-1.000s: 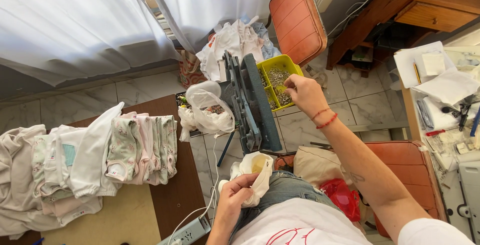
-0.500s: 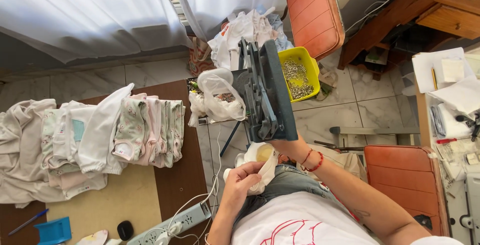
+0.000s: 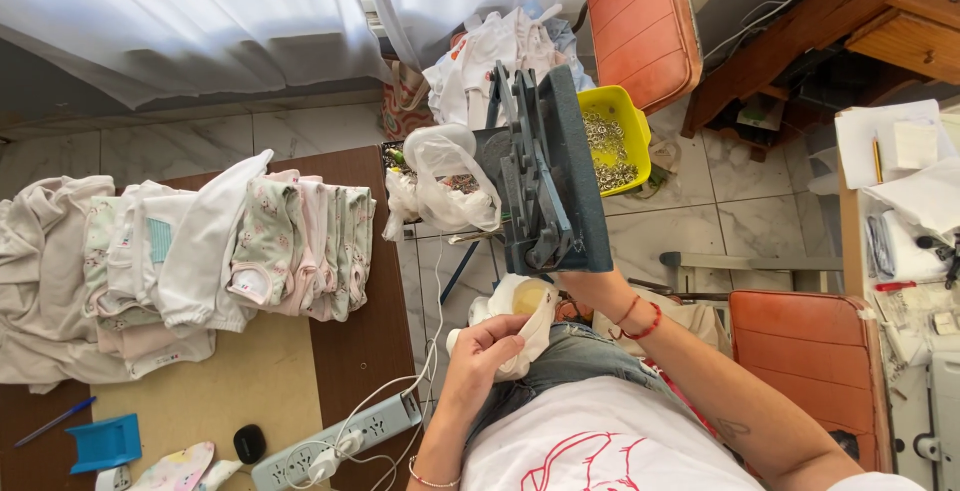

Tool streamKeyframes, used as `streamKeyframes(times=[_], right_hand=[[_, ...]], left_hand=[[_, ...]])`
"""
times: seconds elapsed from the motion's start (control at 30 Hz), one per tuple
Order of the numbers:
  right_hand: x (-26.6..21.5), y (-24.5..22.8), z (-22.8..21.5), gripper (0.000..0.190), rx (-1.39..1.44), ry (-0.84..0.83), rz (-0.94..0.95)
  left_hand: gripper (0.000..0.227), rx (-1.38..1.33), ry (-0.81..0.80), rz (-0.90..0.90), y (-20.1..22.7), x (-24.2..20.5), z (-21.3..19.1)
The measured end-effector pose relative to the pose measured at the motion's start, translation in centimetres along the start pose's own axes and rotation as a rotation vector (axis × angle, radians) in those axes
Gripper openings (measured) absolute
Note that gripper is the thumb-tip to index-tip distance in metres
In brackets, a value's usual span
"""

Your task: Attaching snaps to baby clothes using a press machine and trimming excess threads with scissors

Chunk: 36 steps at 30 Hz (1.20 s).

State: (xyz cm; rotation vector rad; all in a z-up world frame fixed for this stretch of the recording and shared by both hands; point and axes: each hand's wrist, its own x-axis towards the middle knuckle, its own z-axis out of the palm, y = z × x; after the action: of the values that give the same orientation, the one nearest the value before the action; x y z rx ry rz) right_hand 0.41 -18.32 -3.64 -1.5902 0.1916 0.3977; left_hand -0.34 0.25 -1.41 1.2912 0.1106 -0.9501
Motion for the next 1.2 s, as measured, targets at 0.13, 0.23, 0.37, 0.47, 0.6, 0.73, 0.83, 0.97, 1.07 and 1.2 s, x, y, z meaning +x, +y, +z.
streamKeyframes(times=[0.13, 0.23, 0.37, 0.47, 0.6, 0.73, 0.83, 0.97, 1.07, 1.2], right_hand=[[-2.5, -1.3, -0.7, 0.039, 0.105, -0.129, 0.085], [-3.4, -1.9, -1.3, 0.041, -0.039, -0.227, 0.028], [-3.6, -0.1, -2.3, 0.018, -0.193, -0.176, 0.181], [-3.0, -0.5, -1.8, 0.022, -0.320, -0.046, 0.087], [-1.4, 0.9, -2.0, 0.019, -0.110, 0.182, 0.097], [0.2, 5.7, -2.8, 0.030, -1.299, -0.056, -0.343], [1.1, 5.0, -2.1, 0.030, -1.181, -0.095, -0.221], [1.5, 5.5, -2.2, 0.029, -1.088, -0.052, -0.181], [2.1, 5.7, -2.3, 0.028, -1.023, -0.013, -0.176], [2.7, 6.7, -2.6, 0.027, -0.958, 0.040, -0.150]], left_hand=[[0.030, -0.048, -0.042, 0.000, -0.7, 0.6, -0.4], [0.026, 0.027, -0.080, -0.007, -0.3, 0.9, -0.5], [0.022, 0.312, -0.083, 0.004, 1.8, 0.8, -0.1], [0.015, 0.548, -0.010, 0.041, 2.8, 1.5, 0.5], [0.019, 0.418, 0.141, 0.089, 1.7, 3.2, 0.4], [0.018, 0.438, 0.265, 0.131, 2.0, 4.2, 0.4], [0.017, 0.440, 0.327, 0.162, 2.7, 4.4, 0.6], [0.017, 0.449, 0.346, 0.187, 2.5, 4.8, 0.4], [0.016, 0.471, 0.329, 0.196, 2.5, 5.1, 0.1], [0.015, 0.496, 0.324, 0.154, 2.8, 5.6, -0.4]])
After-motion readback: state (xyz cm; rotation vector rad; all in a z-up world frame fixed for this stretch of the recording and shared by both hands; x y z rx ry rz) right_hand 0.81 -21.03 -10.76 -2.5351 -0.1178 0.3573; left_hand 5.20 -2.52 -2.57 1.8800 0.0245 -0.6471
